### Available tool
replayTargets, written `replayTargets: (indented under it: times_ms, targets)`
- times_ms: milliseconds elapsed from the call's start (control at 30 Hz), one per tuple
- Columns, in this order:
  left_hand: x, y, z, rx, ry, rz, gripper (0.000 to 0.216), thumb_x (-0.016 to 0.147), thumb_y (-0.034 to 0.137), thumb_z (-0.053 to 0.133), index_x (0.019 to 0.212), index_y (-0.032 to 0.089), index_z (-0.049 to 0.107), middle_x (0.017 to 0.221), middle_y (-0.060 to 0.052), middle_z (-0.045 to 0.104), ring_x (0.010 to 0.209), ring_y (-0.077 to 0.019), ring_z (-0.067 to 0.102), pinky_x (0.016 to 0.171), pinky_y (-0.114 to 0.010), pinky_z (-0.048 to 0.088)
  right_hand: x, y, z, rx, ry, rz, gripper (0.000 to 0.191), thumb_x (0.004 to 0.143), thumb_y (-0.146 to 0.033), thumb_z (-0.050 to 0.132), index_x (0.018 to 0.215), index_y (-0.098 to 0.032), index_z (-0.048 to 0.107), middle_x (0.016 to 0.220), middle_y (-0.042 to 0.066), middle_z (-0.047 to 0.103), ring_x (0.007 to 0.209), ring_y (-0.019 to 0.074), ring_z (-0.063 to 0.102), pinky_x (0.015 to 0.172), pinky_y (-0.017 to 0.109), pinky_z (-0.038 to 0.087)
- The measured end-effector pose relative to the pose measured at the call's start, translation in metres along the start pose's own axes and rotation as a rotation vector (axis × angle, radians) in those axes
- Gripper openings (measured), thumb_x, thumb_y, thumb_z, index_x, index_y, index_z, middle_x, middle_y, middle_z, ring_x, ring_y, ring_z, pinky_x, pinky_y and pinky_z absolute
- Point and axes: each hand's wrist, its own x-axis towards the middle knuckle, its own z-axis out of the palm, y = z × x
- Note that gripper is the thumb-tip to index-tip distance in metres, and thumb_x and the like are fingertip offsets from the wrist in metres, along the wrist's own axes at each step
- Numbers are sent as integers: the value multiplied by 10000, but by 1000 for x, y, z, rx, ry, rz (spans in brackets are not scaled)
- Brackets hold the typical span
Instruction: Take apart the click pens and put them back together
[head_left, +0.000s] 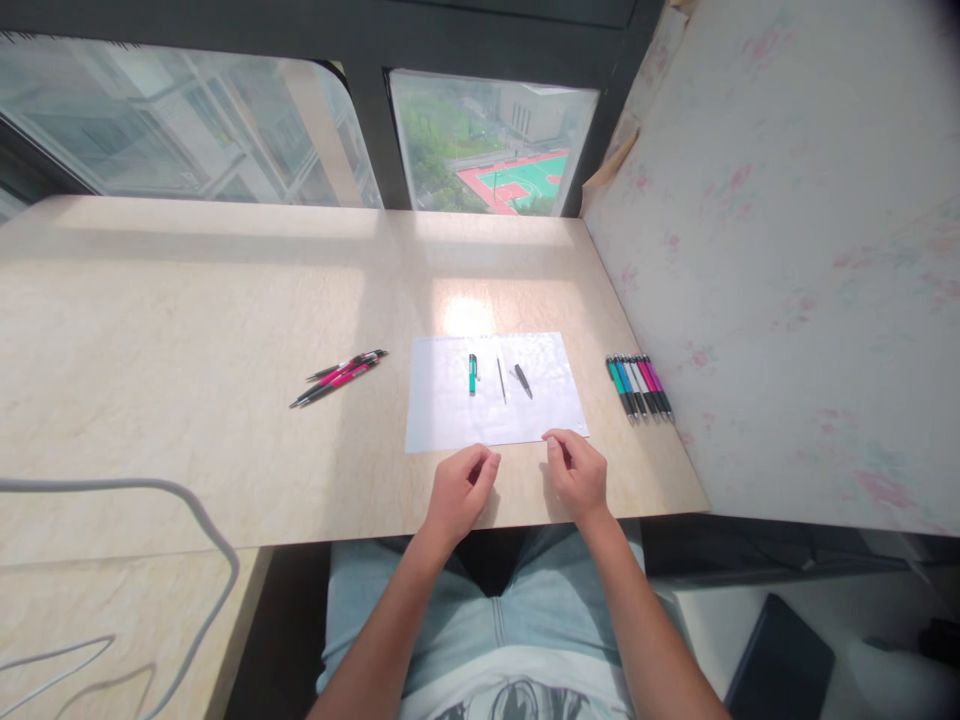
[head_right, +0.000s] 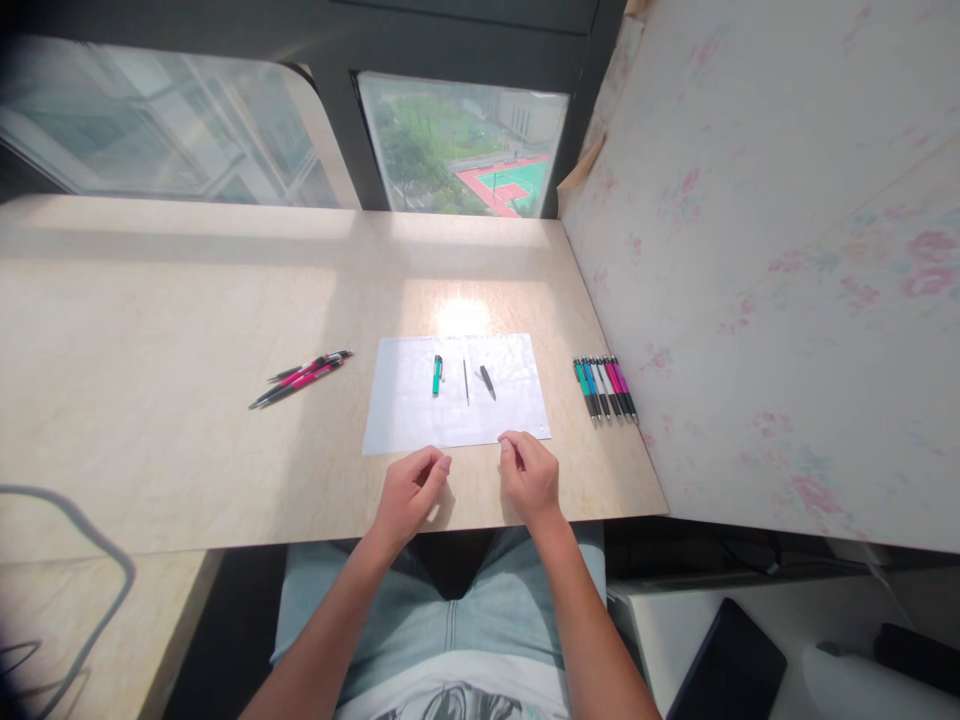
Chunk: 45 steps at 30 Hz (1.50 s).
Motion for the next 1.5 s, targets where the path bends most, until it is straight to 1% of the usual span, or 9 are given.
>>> replayTargets:
  times_ms: [133, 233, 567, 867, 1067, 1167, 1333, 1400, 1500]
  targets:
    - [-7, -3, 11, 96, -120, 48, 340, 947, 350, 481, 637, 210, 491, 601, 13, 515, 565, -136, 455, 574, -278, 311, -4, -2, 6, -72, -166, -71, 354, 974, -290, 440, 649, -212, 555, 604, 2, 550, 577, 143, 498, 596, 284, 371]
    - [-6, -4, 10, 123, -132, 27, 364, 967, 363, 437, 641, 204, 464, 606, 16, 506, 579, -132, 458, 583, -274, 312, -5, 1, 11, -123, -222, -75, 365, 968, -294, 443, 618, -212, 506, 596, -6, 523, 575, 134, 472, 592, 283, 331]
    - [-7, -5, 11, 161, -158, 25, 371, 975, 377, 431, 652, 195, 438, 626, 21, 500, 602, -126, 457, 601, -277, 302, -4, 3, 12, -137, -222, -28, 347, 965, -310, 441, 641, -207, 506, 609, -10, 519, 589, 133, 472, 603, 276, 312]
    - [-3, -5, 8, 48, -106, -24, 394, 980, 401, 429, 644, 195, 434, 610, 30, 466, 594, -122, 448, 605, -269, 312, -3, 2, 11, -143, -218, -14, 344, 963, -305, 445, 644, -205, 526, 615, -7, 535, 593, 134, 478, 608, 273, 318]
    - [-5, -4, 10, 87, -122, -6, 382, 976, 387, 436, 646, 195, 459, 616, 23, 490, 598, -128, 466, 604, -275, 323, -2, 1, 12, -143, -215, -14, 346, 966, -305, 438, 647, -205, 526, 618, -5, 536, 597, 136, 479, 610, 277, 320]
    - [-4, -2, 11, 58, -72, -36, 317, 957, 362, 468, 691, 201, 527, 655, 10, 556, 625, -140, 520, 620, -277, 367, -2, 1, 12, -139, -216, -8, 349, 967, -307, 437, 645, -205, 525, 616, -4, 539, 593, 135, 477, 607, 276, 318]
    - [28, 0, -2, 51, 196, -173, 145, 901, 284, 529, 1006, 216, 604, 882, -24, 679, 668, -152, 603, 682, -295, 460, -3, 1, 12, -145, -217, -3, 350, 964, -313, 441, 639, -207, 514, 615, -4, 536, 594, 137, 474, 608, 282, 314]
    - [52, -1, -11, 201, 201, -153, 196, 890, 270, 545, 1074, 215, 585, 937, -45, 679, 721, -170, 623, 730, -316, 471, -3, 2, 12, -146, -215, 2, 353, 963, -314, 441, 633, -208, 510, 611, -4, 533, 591, 137, 472, 605, 283, 312]
    - [87, -2, -19, 477, 102, -157, 290, 882, 278, 564, 1150, 170, 543, 989, -117, 654, 902, -252, 640, 787, -360, 468, -3, 1, 12, -138, -214, 12, 357, 965, -314, 436, 630, -210, 501, 603, -10, 520, 580, 133, 468, 600, 281, 313]
